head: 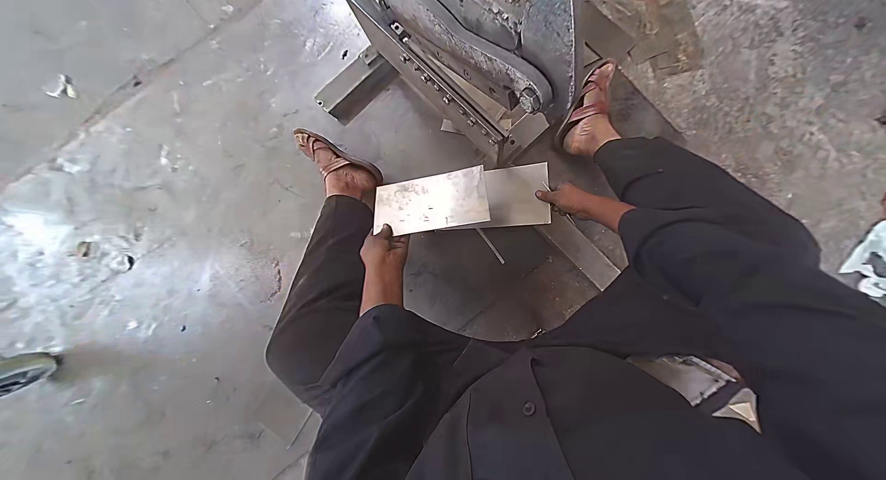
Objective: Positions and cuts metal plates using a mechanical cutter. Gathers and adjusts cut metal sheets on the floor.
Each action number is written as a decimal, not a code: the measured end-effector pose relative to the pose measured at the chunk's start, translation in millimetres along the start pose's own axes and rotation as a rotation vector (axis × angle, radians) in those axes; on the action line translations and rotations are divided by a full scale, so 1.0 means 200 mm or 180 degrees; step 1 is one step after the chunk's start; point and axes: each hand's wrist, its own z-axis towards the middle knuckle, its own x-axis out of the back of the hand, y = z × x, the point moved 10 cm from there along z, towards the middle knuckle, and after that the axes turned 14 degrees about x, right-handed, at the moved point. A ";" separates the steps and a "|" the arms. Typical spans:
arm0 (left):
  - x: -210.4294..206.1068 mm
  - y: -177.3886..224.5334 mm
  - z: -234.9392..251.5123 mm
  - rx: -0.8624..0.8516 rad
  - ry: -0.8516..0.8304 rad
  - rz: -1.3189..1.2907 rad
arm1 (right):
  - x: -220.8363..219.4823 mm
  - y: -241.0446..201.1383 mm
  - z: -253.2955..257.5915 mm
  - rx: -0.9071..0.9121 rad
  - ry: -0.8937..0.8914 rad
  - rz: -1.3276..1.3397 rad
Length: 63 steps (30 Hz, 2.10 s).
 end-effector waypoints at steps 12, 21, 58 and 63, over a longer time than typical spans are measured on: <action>0.03 -0.28 0.43 -0.0109 0.0605 0.2484 | 0.01 0.11 0.12 -0.0717 -0.0216 -0.1923; 0.01 -0.33 0.45 0.0079 0.0321 0.3489 | -0.06 -0.21 0.07 -0.0221 0.0198 -0.2924; 0.00 -0.28 0.41 -0.0849 0.0896 0.5969 | -0.60 -0.09 0.13 0.0844 -0.0027 -0.2423; 0.03 -0.29 0.40 -0.0870 0.0897 0.6036 | -0.61 -0.09 0.12 0.0890 -0.0083 -0.2452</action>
